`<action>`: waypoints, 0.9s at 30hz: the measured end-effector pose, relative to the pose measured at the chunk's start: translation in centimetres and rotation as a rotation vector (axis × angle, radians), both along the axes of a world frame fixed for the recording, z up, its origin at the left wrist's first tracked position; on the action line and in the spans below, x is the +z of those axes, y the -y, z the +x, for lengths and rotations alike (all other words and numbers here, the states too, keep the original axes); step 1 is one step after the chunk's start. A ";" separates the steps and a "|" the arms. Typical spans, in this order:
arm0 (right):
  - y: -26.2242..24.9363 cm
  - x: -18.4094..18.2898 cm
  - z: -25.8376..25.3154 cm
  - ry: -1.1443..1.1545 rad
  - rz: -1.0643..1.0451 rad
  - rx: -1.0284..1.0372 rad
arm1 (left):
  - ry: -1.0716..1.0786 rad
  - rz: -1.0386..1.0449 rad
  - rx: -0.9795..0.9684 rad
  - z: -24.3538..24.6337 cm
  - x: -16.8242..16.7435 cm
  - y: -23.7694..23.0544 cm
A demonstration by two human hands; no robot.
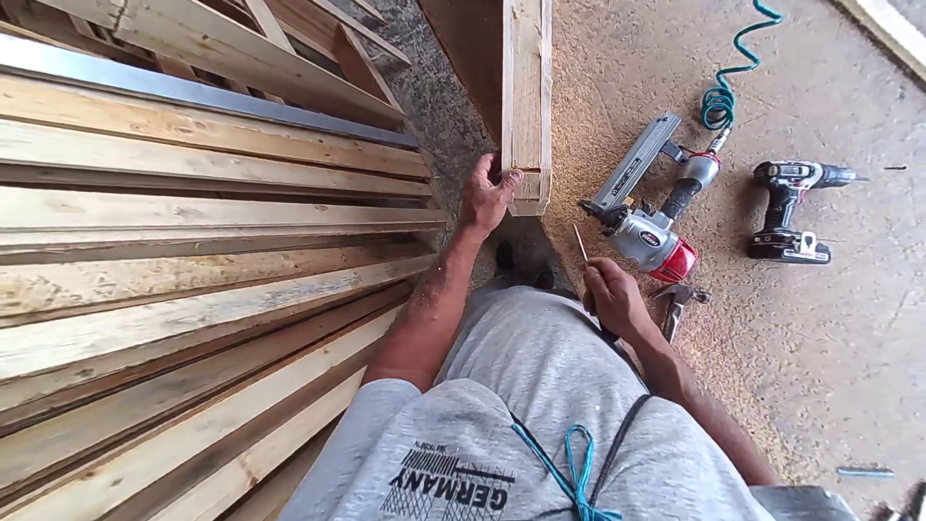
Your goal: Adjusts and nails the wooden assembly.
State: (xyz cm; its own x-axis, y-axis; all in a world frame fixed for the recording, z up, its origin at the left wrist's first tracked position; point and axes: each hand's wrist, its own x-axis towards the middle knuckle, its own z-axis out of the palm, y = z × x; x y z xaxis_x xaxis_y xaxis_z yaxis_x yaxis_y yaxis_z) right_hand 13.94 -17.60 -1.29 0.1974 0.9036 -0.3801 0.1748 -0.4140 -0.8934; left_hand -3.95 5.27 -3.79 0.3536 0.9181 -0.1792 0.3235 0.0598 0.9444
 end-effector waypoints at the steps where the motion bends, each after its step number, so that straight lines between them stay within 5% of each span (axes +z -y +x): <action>1: -2.0 -0.2 -0.8 -0.019 -0.040 0.044 | -0.003 0.012 -0.024 0.0 0.0 -0.3; 9: -8.8 -1.2 -4.5 -0.046 -0.196 -0.025 | -0.045 0.133 -0.167 0.4 -2.0 -3.2; 14: -9.7 0.6 -6.0 -0.706 -0.259 -0.338 | -0.135 0.151 -0.167 0.1 -1.1 -2.3; 16: -10.2 1.2 -6.5 -0.790 -0.288 -0.396 | -0.141 0.168 -0.166 0.2 -1.3 -2.4; 27: -8.9 -6.8 -7.3 -0.341 0.081 -0.219 | -0.173 0.217 -0.210 -0.1 -1.2 -2.3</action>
State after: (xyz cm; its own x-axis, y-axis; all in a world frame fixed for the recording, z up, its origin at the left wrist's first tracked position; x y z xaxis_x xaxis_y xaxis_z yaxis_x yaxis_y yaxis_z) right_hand 6.60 -8.66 -8.09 0.2634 0.8838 -0.3866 -0.2217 -0.3346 -0.9159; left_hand -4.04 7.58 -5.00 0.5201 0.8519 -0.0615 0.4639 -0.2213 0.8578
